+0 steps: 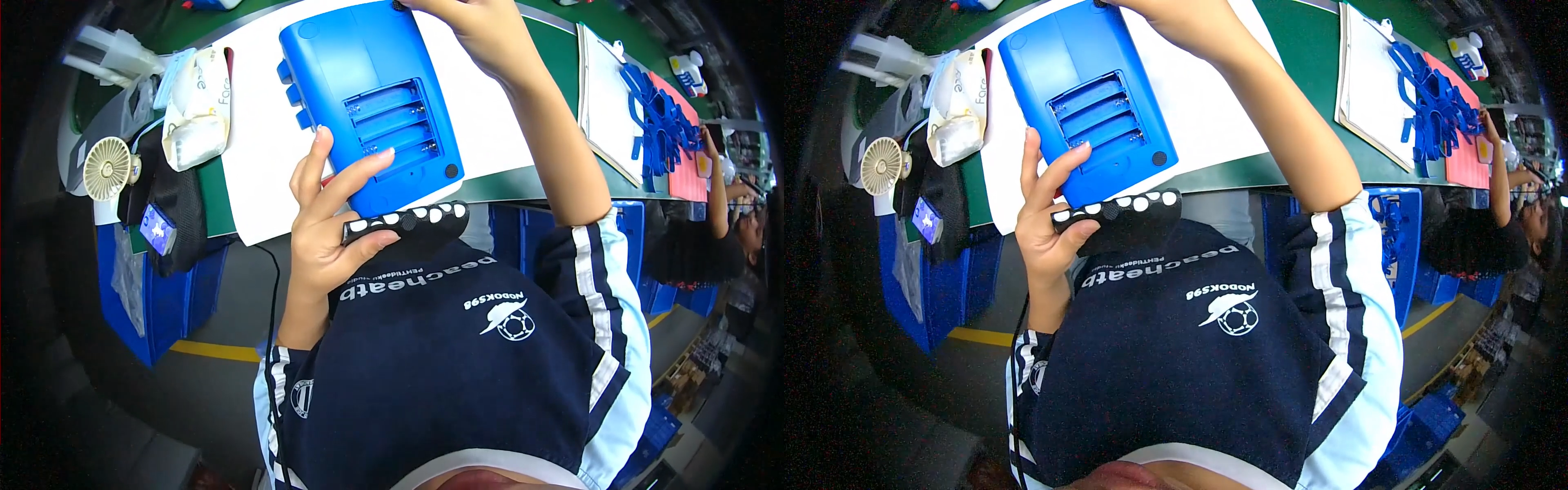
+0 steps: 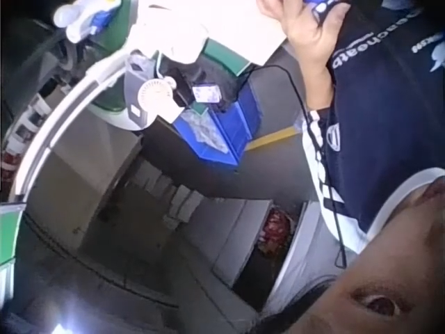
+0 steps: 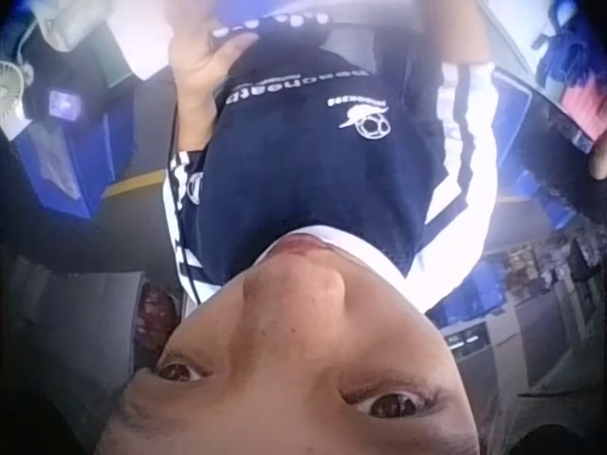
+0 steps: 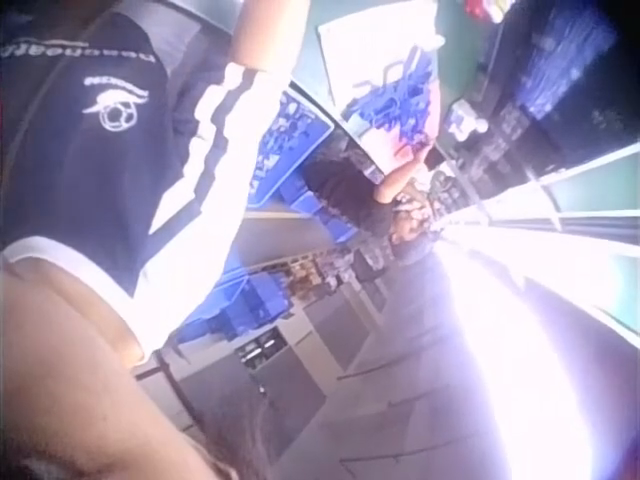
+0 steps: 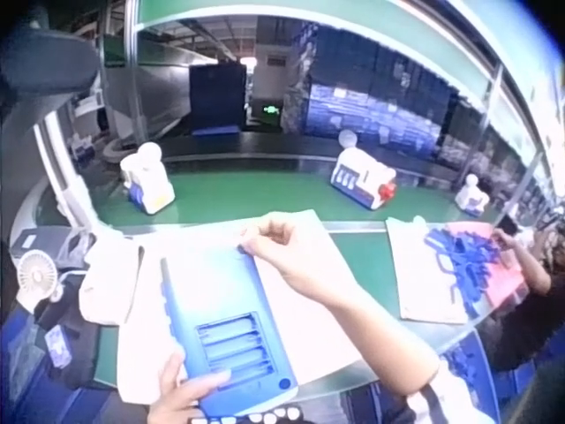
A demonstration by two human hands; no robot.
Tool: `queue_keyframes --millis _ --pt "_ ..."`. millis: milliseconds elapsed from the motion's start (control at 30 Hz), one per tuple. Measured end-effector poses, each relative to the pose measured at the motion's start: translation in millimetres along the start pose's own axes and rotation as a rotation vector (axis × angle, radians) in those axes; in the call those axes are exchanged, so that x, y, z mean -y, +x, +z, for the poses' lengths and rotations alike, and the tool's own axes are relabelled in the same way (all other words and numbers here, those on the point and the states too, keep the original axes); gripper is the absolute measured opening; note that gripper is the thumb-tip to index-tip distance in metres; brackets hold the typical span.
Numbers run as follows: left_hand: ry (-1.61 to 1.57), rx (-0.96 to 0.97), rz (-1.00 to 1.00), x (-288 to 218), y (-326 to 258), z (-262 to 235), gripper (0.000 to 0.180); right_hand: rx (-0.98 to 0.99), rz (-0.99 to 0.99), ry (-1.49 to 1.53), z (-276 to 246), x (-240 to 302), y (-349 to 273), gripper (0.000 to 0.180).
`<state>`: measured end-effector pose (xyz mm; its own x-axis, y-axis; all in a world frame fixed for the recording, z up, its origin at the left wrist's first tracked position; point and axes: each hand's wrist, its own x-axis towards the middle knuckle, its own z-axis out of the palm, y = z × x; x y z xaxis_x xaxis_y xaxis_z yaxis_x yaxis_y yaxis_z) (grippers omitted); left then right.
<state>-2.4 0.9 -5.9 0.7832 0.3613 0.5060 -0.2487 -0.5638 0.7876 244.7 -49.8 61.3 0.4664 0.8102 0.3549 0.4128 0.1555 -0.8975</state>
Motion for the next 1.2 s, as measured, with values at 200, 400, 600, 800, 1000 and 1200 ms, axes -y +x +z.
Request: queue_keyframes --millis 200,400,600,800,1000,1200 --pt "-0.006 0.006 -0.011 0 0 -1 0.044 0.030 0.023 0.039 0 -2 -1 0.014" --pt "-0.029 0.011 -0.007 1 -1 -1 0.042 0.027 0.061 0.098 5 0 -4 0.013" --pt "-0.017 0.035 0.015 2 0 -3 0.038 0.029 0.080 0.115 5 -3 -4 0.014" --pt "-0.025 0.037 0.026 4 0 -2 0.036 0.011 0.093 0.104 8 2 -6 0.014" --pt "-0.029 0.049 0.000 2 1 -3 0.036 -0.085 0.075 -0.100 16 18 -20 0.016" --pt "-0.008 0.052 -0.018 -2 3 -4 0.038 -0.232 -0.266 -0.503 30 35 -37 0.012"
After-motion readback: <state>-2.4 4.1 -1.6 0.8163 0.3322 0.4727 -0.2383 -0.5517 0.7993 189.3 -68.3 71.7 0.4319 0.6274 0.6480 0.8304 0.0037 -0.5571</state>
